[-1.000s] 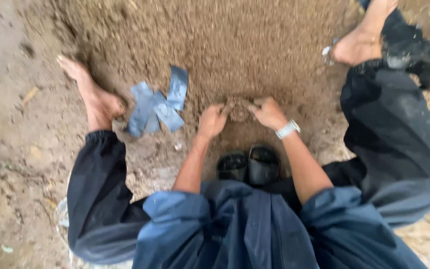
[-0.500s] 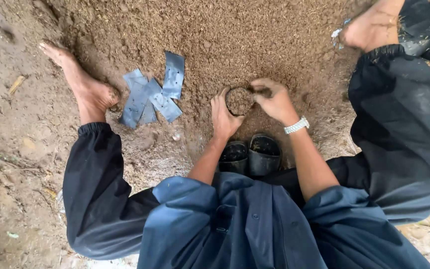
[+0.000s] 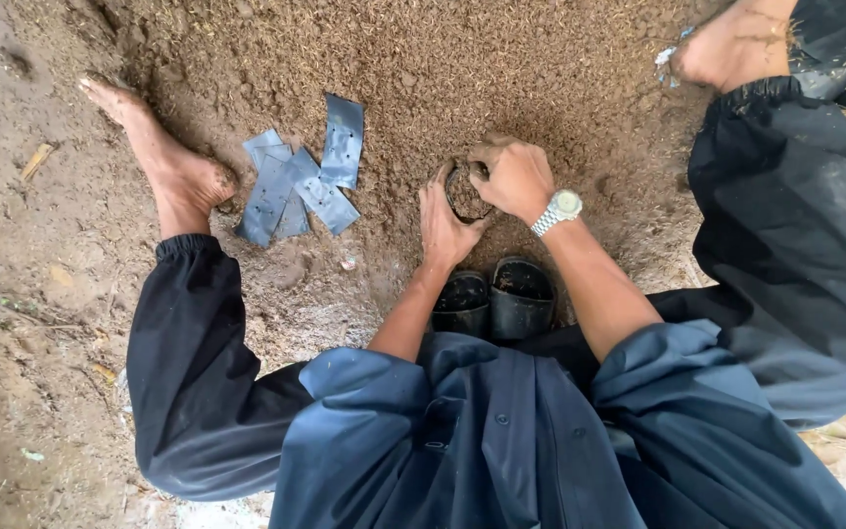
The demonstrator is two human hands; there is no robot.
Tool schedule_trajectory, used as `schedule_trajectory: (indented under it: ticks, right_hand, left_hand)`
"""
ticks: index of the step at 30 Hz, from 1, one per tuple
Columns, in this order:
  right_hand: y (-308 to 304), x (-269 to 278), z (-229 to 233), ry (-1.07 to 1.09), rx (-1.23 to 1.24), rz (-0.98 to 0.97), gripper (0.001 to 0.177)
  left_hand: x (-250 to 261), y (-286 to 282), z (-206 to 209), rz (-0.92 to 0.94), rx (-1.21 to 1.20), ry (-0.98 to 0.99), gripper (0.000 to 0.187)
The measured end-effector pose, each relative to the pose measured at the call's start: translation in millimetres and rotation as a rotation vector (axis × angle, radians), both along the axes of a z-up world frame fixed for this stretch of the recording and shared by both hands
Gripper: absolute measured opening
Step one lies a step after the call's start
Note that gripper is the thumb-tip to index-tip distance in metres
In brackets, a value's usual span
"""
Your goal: Filling small black plastic polybags with soil by hand for plant nursery use.
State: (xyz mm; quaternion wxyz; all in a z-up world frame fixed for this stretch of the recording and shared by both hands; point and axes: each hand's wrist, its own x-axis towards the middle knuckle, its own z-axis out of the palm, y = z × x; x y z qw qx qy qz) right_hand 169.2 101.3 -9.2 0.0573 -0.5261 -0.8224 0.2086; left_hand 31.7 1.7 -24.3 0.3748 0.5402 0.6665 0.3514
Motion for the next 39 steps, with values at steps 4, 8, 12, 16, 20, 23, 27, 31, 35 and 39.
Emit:
schedule_trajectory:
  ticks: [4, 8, 12, 16, 20, 23, 27, 31, 35, 39]
  right_hand:
    - [4.5, -7.5, 37.1, -0.023, 0.013, 0.056, 0.022]
    - [8.4, -17.1, 63.6, -0.111, 0.02, 0.131, 0.024]
    - [10.7, -16.7, 78.2, -0.037, 0.044, 0.157, 0.034]
    - [1.7, -2.9, 77.0, 0.343, 0.02, 0.008, 0.04]
    - [-16.3, 25.3, 72.6, 0.602, -0.104, -0.476, 0.014]
    - [-25.0, 46.1, 40.0, 0.698, -0.224, -0.691, 0.011]
    - [-25.7, 57.3, 8.5, 0.756, -0.408, -0.857, 0.011]
    - [-29.8, 58.2, 18.6, 0.783, -0.441, -0.881, 0.014]
    - [-48.6, 51.1, 36.5, 0.919, -0.761, -1.068, 0.045]
    - [-43.0, 50.7, 45.0, 1.182, -0.887, -1.288, 0.078]
  left_hand:
    - [2.8, -0.5, -4.9, 0.024, 0.021, -0.006, 0.11]
    - [0.9, -0.7, 10.1, 0.03, 0.017, -0.022, 0.11]
    - [4.8, -2.6, -14.6, 0.07, -0.017, -0.009, 0.111]
    - [4.9, 4.3, 0.7, 0.044, 0.036, 0.027, 0.114]
    - [2.9, 19.7, 30.2, -0.129, 0.176, 0.289, 0.107]
    - [9.0, 36.1, 45.0, -0.333, 0.182, 0.645, 0.088]
    - [5.3, 56.1, 74.9, -0.505, 0.074, 0.893, 0.067]
    - [-8.3, 60.3, 71.4, -0.335, -0.094, 0.992, 0.072]
    - [-21.1, 53.2, 72.4, -0.168, -0.108, 0.396, 0.065]
    - [-51.4, 75.1, 4.5, 0.274, -0.378, 0.054, 0.05]
